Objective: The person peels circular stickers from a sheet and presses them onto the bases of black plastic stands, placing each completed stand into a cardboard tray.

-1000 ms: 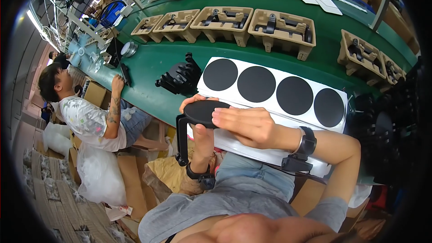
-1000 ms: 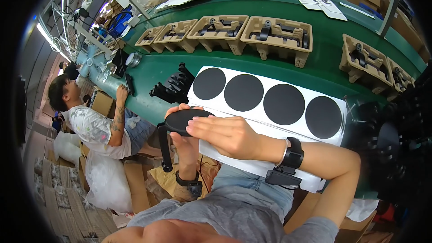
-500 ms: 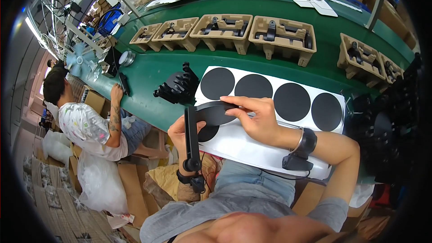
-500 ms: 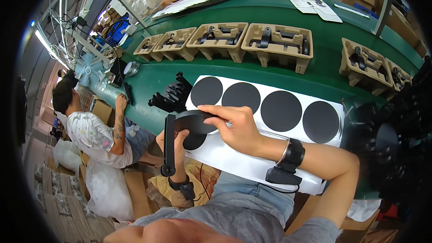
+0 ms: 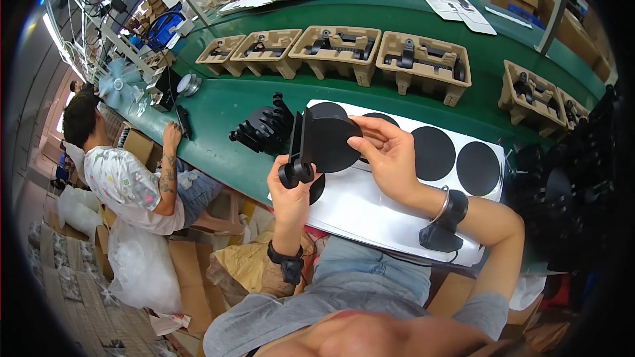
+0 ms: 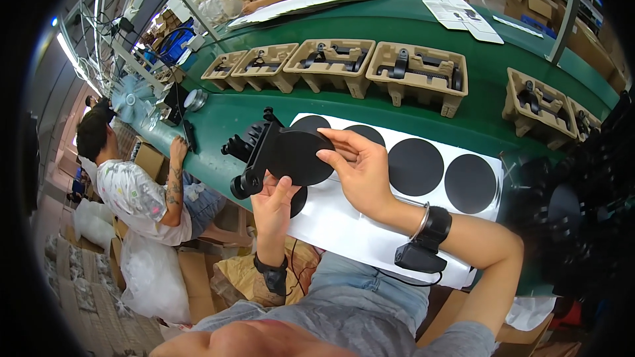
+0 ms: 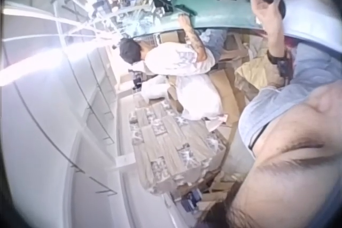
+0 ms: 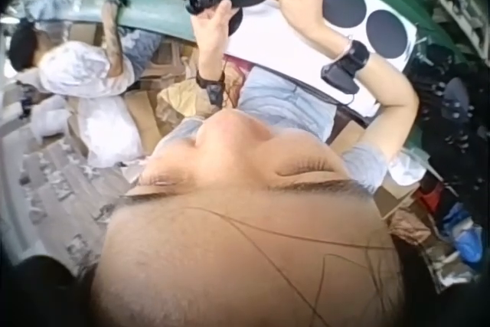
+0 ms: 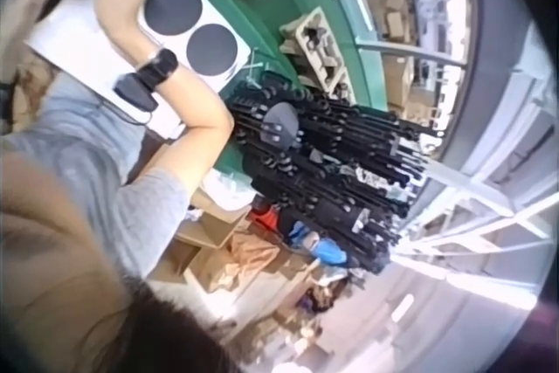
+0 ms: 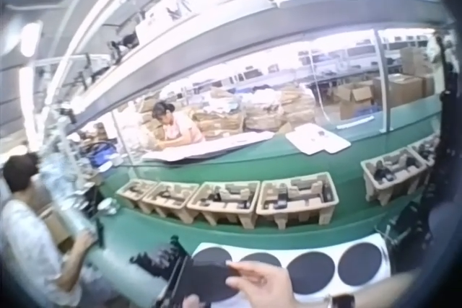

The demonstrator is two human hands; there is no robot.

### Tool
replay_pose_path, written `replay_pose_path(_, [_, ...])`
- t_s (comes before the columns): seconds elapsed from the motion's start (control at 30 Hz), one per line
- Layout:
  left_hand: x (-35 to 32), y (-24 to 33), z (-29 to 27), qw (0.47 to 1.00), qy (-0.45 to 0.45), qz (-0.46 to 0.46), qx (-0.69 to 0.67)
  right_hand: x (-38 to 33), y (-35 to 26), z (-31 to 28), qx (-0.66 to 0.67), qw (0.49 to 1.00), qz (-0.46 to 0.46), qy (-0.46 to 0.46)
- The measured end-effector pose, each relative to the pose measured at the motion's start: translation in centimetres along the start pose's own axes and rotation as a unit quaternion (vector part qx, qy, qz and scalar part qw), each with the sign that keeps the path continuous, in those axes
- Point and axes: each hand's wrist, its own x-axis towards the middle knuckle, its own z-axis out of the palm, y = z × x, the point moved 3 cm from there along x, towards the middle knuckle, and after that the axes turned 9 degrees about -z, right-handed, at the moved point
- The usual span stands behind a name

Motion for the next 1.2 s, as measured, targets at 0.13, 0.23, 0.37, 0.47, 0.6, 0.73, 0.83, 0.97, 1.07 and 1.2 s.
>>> replay_pose_path(0.13, [0.3, -0.9, 1.4, 0.998, 0.0, 0.014, -0.062, 0.3, 0.5, -0.1, 0.023, 0.999, 0.031, -0.014])
replay_pose_path(0.23, [0.7, -2.3, 2.1, 0.994, 0.011, 0.009, -0.11, -0.2, 1.8, -0.7, -0.05, 0.996, 0.041, -0.059])
replay_pose_path(0.37, [0.9, -3.7, 3.6, 0.998, 0.031, 0.042, -0.042, 0.2, 0.6, -2.3, -0.015, 0.997, 0.06, -0.04])
replay_pose_path(0.47, [0.4, -3.7, 5.5, 0.998, 0.013, 0.001, -0.064, 0.4, -1.5, -3.7, -0.112, 0.993, 0.016, -0.044])
replay_pose_path(0.6, [-0.1, -3.1, 7.1, 0.999, -0.03, -0.034, -0.02, 0.6, -4.0, -4.4, -0.197, 0.979, 0.001, -0.045])
replay_pose_path(0.73, [0.9, -4.6, 8.2, 0.996, -0.066, -0.05, -0.032, 2.3, -6.0, -4.8, -0.302, 0.949, -0.009, -0.093])
replay_pose_path(0.83, [1.2, -5.6, 9.4, 0.982, -0.137, -0.082, -0.098, 4.0, -6.7, -5.9, -0.337, 0.932, -0.051, -0.119])
replay_pose_path(0.97, [0.1, -4.1, 8.7, 0.977, -0.112, -0.016, -0.184, 9.9, -8.8, -3.5, -0.627, 0.754, -0.068, -0.183])
replay_pose_path(1.07, [-0.4, -4.1, 8.5, 0.982, -0.072, -0.009, -0.172, 16.0, -7.8, -1.1, -0.562, 0.807, -0.094, -0.156])
replay_pose_path(1.2, [-1.0, -3.8, 9.0, 0.975, -0.094, -0.032, -0.197, 25.6, -4.0, 0.3, -0.66, 0.741, -0.087, -0.088])
